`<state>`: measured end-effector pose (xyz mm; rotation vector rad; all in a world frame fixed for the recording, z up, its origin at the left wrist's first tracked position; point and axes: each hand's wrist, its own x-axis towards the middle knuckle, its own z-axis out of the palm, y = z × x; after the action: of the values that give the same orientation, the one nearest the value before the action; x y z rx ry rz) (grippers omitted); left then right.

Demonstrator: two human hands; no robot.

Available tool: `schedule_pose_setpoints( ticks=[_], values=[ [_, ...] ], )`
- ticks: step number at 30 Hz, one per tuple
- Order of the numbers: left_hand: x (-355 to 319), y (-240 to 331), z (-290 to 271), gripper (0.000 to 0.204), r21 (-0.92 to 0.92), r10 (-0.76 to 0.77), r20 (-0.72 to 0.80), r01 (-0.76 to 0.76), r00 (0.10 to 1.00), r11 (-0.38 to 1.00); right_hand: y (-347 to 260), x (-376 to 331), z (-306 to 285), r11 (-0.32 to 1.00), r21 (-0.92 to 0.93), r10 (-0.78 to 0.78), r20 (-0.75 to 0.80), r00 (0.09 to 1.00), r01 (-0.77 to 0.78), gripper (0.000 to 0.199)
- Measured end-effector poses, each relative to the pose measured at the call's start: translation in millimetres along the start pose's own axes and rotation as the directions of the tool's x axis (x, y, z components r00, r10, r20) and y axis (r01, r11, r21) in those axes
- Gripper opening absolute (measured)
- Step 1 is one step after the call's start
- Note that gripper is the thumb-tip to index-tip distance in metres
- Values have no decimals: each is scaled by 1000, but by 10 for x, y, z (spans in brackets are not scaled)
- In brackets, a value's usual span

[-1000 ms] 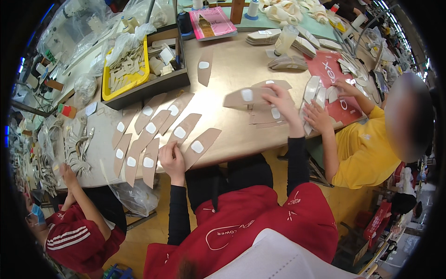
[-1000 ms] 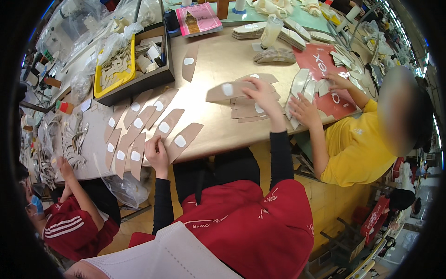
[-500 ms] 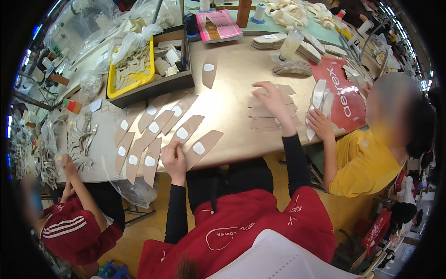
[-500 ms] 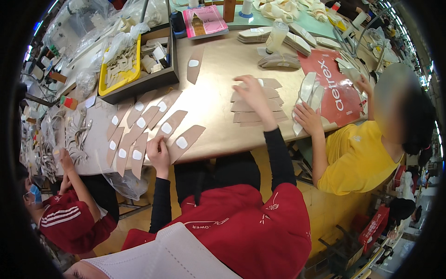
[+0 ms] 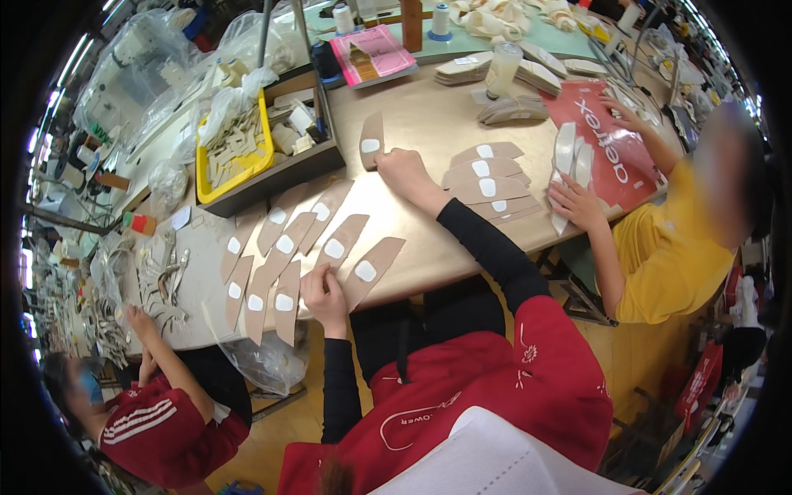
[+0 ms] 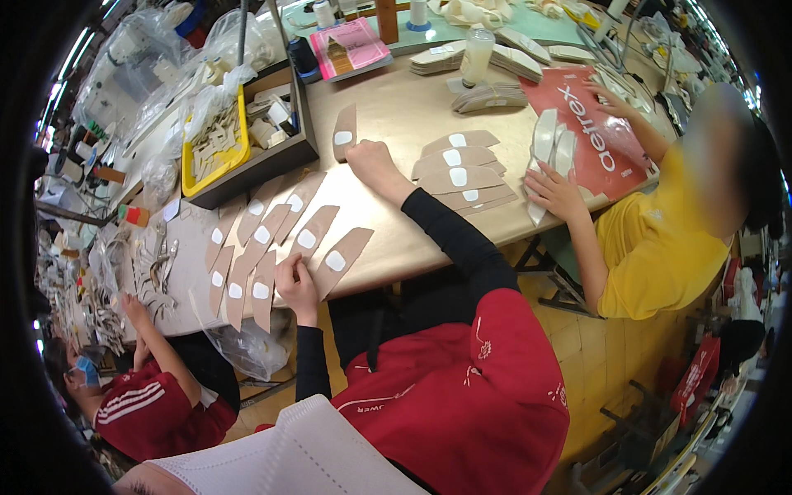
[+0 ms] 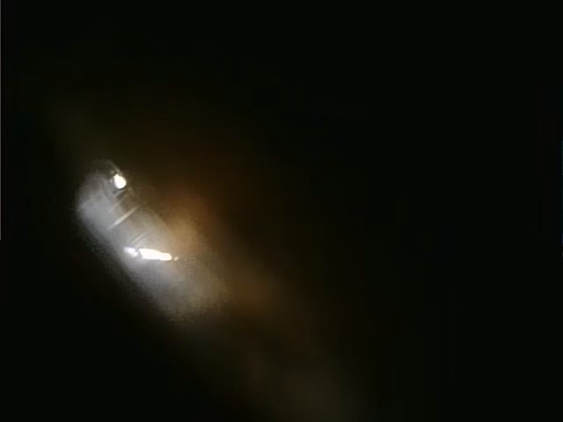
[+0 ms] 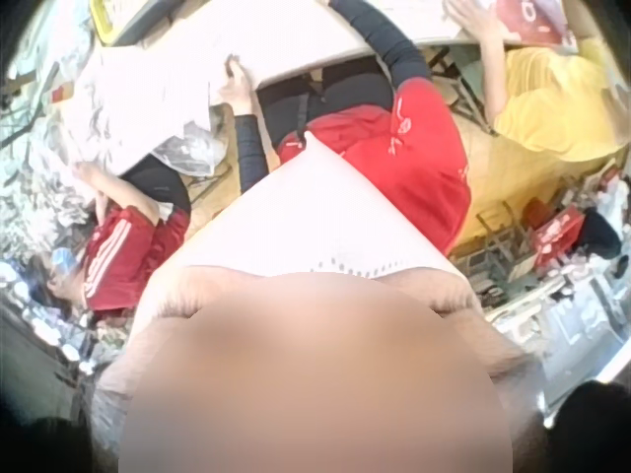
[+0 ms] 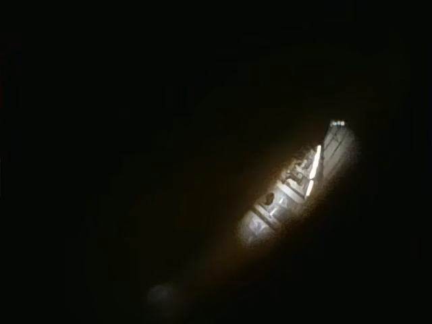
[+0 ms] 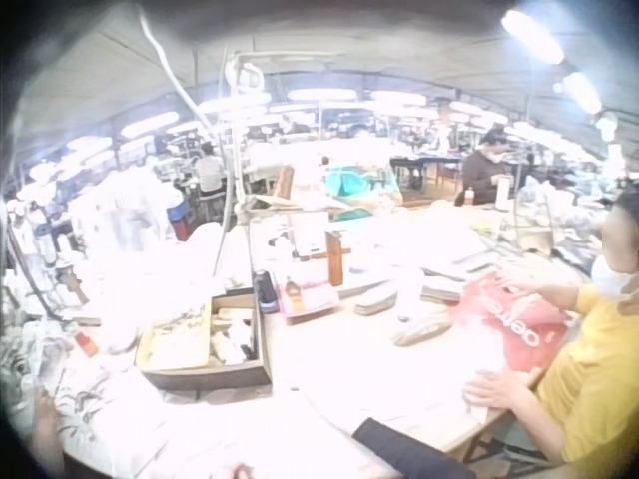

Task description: The person applies glue from a squeeze bottle onto small white patches on brown cardboard pieces laid out on a table. They then press the glued areas with their fingers and arrange the pieces into neat rows.

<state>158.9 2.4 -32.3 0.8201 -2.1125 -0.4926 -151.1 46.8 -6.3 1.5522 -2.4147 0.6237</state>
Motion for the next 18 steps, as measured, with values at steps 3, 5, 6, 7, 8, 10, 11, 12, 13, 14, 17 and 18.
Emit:
schedule_pose_setpoints(
  ticks=[3, 5, 6, 7, 8, 10, 11, 12, 13, 14, 17, 18],
  values=[
    [-2, -7, 3, 15, -41, -28, 15, 29, 999, 999, 99, -265, -381, 942, 273, 225, -74, 972, -197, 17],
    [-19, -7, 1, 15, -36, -59, 26, 60, 998, 998, 269, -446, -689, 787, 562, 401, -157, 903, -252, 22],
    [-20, -9, 4, 15, -35, -56, 24, 57, 998, 998, 383, -524, -846, 728, 611, 499, -163, 851, -310, 22],
    [-16, -8, 8, 15, -35, -52, 22, 53, 998, 998, 507, -603, -1006, 683, 666, 558, -213, 802, -299, 23],
    [-11, -7, 8, 15, -35, -59, 32, 60, 998, 998, 625, -698, -1165, 600, 743, 626, -205, 752, -298, 22],
    [-2, 0, 2, 15, -28, -43, 36, 44, 998, 999, 846, -883, -1476, 529, 796, 705, -220, 674, -293, 21],
    [2, 5, 1, 15, -36, -43, 35, 44, 998, 998, 927, -967, -1610, 548, 781, 716, -253, 650, -300, 22],
    [3, 11, -3, 16, -33, -44, 41, 46, 998, 998, 987, -1023, -1709, 575, 759, 714, -285, 639, -305, 23],
    [2, 19, -1, 16, -25, -42, 42, 43, 998, 999, 1036, -1070, -1794, 602, 736, 711, -318, 627, -309, 24],
    [0, 23, 1, 16, -22, -44, 43, 45, 998, 999, 1063, -1098, -1838, 621, 714, 714, -346, 608, -323, 25],
    [-12, 16, 2, 15, -27, -58, 44, 60, 997, 998, 1014, -1090, -1766, 756, 466, 644, -408, 647, -459, 31],
    [-15, 14, 3, 15, -33, -62, 41, 63, 997, 997, 960, -1065, -1696, 763, 368, 641, -325, 696, -531, 32]
  ],
)
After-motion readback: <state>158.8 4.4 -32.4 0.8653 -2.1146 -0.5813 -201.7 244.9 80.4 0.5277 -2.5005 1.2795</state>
